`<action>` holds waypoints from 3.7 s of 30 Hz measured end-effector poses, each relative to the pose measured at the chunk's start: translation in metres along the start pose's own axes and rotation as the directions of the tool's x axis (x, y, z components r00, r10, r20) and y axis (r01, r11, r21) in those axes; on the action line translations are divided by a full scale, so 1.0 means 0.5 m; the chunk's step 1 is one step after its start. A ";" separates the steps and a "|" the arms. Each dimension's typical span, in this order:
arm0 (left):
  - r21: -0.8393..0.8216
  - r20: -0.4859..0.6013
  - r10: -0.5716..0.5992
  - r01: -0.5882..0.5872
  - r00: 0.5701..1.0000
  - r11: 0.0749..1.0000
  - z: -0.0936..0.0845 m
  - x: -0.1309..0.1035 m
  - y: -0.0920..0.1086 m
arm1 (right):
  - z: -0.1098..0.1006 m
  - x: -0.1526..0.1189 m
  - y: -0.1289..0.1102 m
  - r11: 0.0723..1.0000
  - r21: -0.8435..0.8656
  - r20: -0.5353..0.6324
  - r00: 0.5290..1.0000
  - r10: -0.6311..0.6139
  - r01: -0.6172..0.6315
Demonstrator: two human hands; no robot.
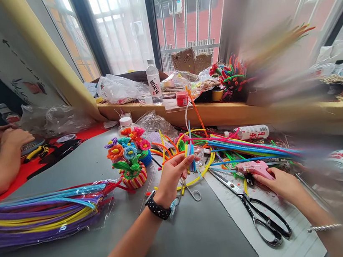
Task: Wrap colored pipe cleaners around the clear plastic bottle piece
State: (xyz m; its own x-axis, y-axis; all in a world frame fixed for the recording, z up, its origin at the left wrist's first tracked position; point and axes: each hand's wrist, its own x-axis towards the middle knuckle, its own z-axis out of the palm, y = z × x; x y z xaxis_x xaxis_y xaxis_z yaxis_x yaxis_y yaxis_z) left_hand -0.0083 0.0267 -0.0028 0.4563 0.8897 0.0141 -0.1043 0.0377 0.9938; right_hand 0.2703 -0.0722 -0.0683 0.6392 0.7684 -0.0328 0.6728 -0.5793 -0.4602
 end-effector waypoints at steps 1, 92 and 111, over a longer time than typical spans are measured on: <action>0.018 0.001 0.000 0.000 1.000 1.000 0.001 0.001 -0.001 | -0.002 -0.001 -0.001 1.000 0.006 0.003 1.000 -0.010 0.010; 0.702 0.565 0.450 -0.690 0.692 0.179 0.045 -0.052 -0.008 | -0.022 -0.091 -0.034 0.767 0.025 -0.522 0.663 -0.537 0.641; 0.885 0.461 0.314 -0.403 0.830 -0.232 -0.059 0.003 0.014 | -0.024 -0.074 -0.011 0.824 0.110 -0.572 0.714 -0.404 0.555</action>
State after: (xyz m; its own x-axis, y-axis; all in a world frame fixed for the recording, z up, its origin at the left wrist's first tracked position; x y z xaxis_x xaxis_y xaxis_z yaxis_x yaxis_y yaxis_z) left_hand -0.0342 0.0417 0.0011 0.7532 0.5410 0.3741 0.6224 -0.7702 -0.1393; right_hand 0.2473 -0.1009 -0.0542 0.3976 0.6266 0.6703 0.8683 -0.0210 -0.4955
